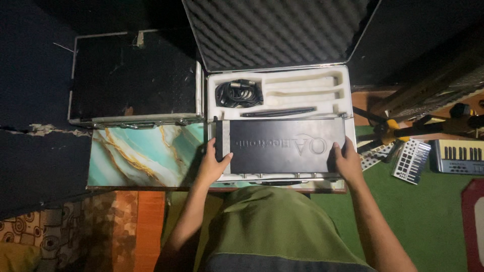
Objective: The person picks up a black electronic unit and two microphones and places them into a padded silver case on a workbench. They then close the case lid and secure the metal latches.
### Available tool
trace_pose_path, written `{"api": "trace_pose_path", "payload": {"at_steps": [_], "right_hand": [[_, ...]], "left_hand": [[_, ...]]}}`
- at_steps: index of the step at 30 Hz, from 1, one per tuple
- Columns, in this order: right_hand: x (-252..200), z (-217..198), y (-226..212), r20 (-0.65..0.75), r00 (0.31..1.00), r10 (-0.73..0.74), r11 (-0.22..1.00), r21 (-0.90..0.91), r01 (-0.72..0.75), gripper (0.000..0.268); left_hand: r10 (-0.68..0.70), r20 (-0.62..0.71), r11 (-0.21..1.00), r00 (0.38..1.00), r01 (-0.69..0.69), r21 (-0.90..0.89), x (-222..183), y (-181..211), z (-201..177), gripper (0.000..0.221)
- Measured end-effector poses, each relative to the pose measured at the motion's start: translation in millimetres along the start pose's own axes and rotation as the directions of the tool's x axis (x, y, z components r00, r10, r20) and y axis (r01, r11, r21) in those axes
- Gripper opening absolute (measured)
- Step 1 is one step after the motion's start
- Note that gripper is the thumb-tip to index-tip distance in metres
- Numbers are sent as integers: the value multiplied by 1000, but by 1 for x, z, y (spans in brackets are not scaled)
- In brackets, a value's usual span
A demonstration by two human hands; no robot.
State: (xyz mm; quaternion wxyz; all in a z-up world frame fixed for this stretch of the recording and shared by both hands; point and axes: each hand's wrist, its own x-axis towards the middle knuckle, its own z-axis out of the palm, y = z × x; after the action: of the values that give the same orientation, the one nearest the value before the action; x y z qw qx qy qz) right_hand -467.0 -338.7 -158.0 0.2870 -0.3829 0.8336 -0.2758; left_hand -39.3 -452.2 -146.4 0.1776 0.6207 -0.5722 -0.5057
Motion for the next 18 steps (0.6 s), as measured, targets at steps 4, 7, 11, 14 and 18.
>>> {"api": "trace_pose_path", "payload": {"at_steps": [4,7,11,14,18], "right_hand": [[1,-3,-5,22,999,38,999,35,-39,60],[5,-3,-1,30,1000,1,999,42,-2,62],[11,-5,1,34,999,-16,998,67,13,65],[15,-3,0,36,999,-33,998,60,31,67],[17,-4,-4,26,998,-53,998,24,53,66]], "left_hand": [[76,-38,992,996,-72,102,1,9,-2,90],[-20,9,993,1000,19,119,2,15,-8,91],[3,50,997,999,-7,80,4,17,-15,91],[7,33,998,999,-9,65,3,13,-12,90],[-17,16,997,1000,15,79,6,13,-9,90]]}}
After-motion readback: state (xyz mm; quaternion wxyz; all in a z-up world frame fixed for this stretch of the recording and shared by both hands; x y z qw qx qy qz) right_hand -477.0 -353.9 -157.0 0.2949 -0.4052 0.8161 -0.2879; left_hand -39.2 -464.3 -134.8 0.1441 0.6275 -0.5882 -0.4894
